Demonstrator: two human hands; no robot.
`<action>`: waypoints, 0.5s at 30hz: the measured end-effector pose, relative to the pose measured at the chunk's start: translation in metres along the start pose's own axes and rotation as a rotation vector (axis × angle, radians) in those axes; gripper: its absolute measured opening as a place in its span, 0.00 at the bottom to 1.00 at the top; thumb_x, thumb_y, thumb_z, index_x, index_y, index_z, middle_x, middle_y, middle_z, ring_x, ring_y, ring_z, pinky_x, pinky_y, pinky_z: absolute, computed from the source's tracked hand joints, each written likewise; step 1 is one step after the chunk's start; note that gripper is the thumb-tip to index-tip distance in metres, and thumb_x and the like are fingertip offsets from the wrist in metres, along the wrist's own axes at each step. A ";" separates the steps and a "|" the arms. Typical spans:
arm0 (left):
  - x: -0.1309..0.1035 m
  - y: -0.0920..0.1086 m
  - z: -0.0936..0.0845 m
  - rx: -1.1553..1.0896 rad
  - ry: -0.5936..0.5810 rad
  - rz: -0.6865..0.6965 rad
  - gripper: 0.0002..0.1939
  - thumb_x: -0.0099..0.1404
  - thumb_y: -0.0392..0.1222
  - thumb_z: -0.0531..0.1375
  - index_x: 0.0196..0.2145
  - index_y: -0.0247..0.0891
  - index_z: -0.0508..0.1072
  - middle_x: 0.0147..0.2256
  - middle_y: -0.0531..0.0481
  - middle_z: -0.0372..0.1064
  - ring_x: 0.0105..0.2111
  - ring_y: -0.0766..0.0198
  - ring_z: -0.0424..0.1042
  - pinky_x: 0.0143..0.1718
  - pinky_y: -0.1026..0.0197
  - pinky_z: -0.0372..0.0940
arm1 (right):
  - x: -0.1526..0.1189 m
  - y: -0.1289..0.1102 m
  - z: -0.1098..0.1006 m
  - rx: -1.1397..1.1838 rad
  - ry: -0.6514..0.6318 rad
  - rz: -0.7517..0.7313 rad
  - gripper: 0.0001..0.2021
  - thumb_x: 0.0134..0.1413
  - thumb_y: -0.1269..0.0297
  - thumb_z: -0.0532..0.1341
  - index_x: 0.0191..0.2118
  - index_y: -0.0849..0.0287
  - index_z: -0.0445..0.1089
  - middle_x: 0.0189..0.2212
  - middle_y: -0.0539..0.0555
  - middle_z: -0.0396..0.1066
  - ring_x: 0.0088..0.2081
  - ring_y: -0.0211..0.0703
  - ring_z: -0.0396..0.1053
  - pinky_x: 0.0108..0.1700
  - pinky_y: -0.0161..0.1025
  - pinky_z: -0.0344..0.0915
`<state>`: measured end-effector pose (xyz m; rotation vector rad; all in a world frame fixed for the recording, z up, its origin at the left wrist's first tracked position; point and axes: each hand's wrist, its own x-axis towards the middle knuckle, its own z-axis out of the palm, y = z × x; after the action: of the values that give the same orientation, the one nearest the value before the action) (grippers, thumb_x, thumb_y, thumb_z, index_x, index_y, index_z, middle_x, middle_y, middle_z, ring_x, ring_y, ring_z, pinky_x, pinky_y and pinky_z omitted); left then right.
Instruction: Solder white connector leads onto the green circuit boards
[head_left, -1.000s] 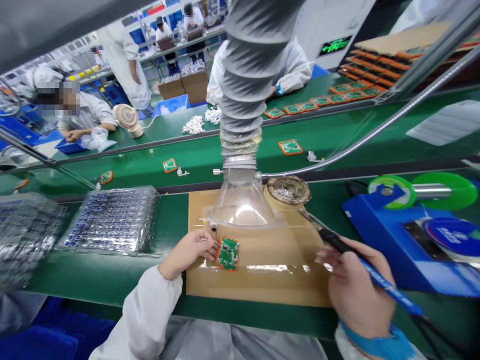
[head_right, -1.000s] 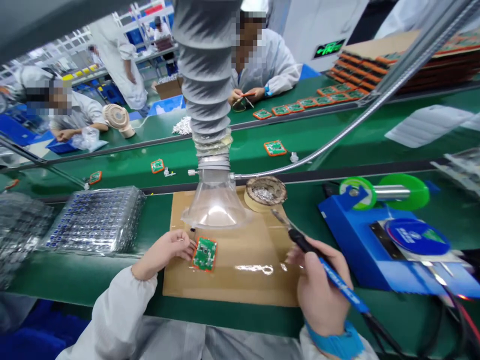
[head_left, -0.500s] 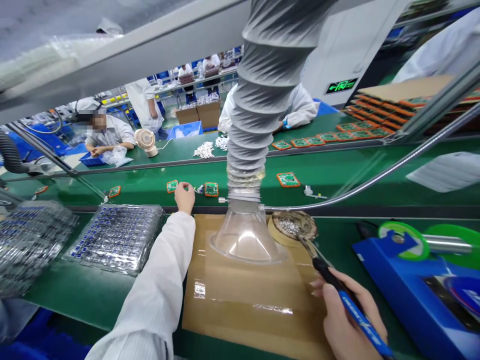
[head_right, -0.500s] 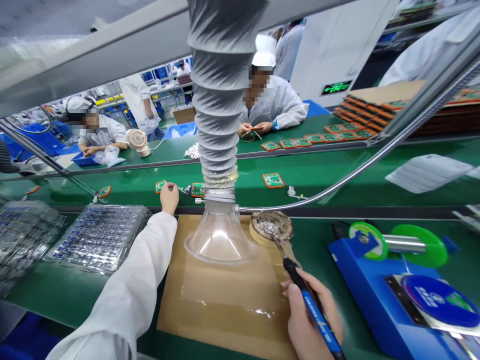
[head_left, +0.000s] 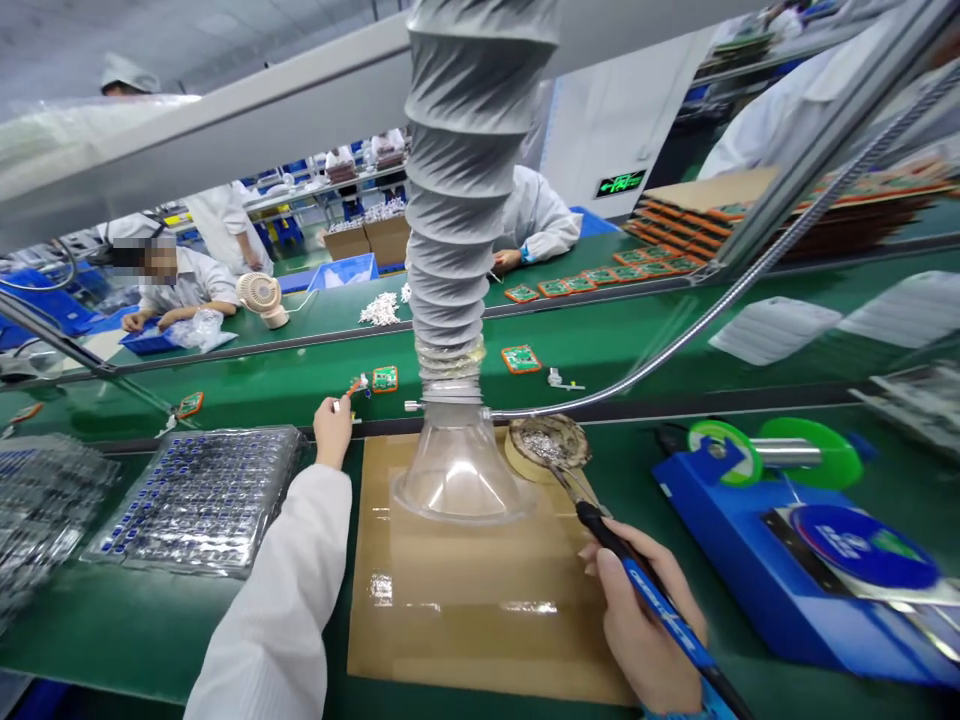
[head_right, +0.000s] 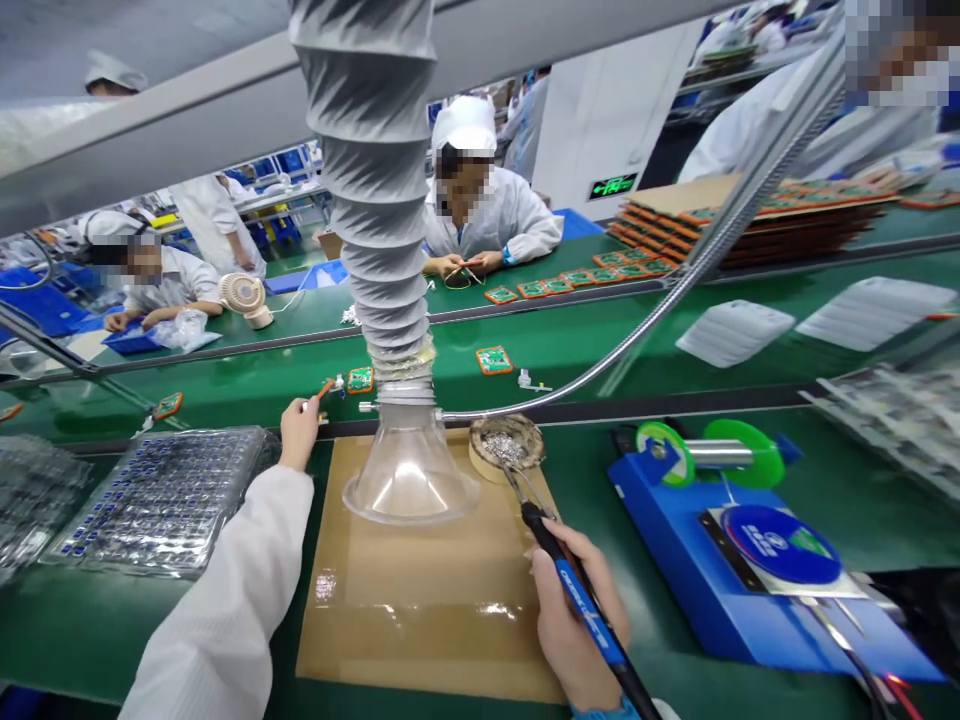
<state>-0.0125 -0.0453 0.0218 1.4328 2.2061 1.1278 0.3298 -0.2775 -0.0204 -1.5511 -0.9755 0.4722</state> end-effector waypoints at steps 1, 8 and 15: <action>-0.020 -0.003 -0.005 -0.057 -0.029 0.026 0.14 0.70 0.48 0.54 0.30 0.38 0.71 0.31 0.46 0.77 0.35 0.58 0.76 0.38 0.60 0.68 | 0.000 0.001 0.000 0.002 0.003 -0.006 0.19 0.59 0.48 0.64 0.50 0.56 0.74 0.41 0.58 0.77 0.36 0.48 0.76 0.42 0.47 0.72; -0.144 -0.019 -0.050 -0.379 -0.479 0.135 0.11 0.64 0.49 0.62 0.32 0.39 0.77 0.33 0.48 0.76 0.32 0.62 0.72 0.36 0.63 0.64 | -0.010 -0.007 -0.007 0.067 0.053 -0.020 0.21 0.57 0.46 0.66 0.45 0.59 0.75 0.34 0.57 0.77 0.31 0.48 0.77 0.38 0.45 0.74; -0.192 -0.001 -0.032 -0.206 -0.687 0.060 0.10 0.65 0.44 0.59 0.28 0.39 0.74 0.26 0.49 0.73 0.28 0.61 0.70 0.33 0.60 0.62 | -0.053 -0.024 -0.004 0.017 -0.106 0.040 0.22 0.57 0.43 0.66 0.45 0.58 0.74 0.31 0.56 0.79 0.33 0.51 0.79 0.39 0.44 0.76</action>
<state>0.0577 -0.2269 0.0086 1.5090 1.5345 0.6991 0.2948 -0.3227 -0.0080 -1.5455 -1.0203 0.5942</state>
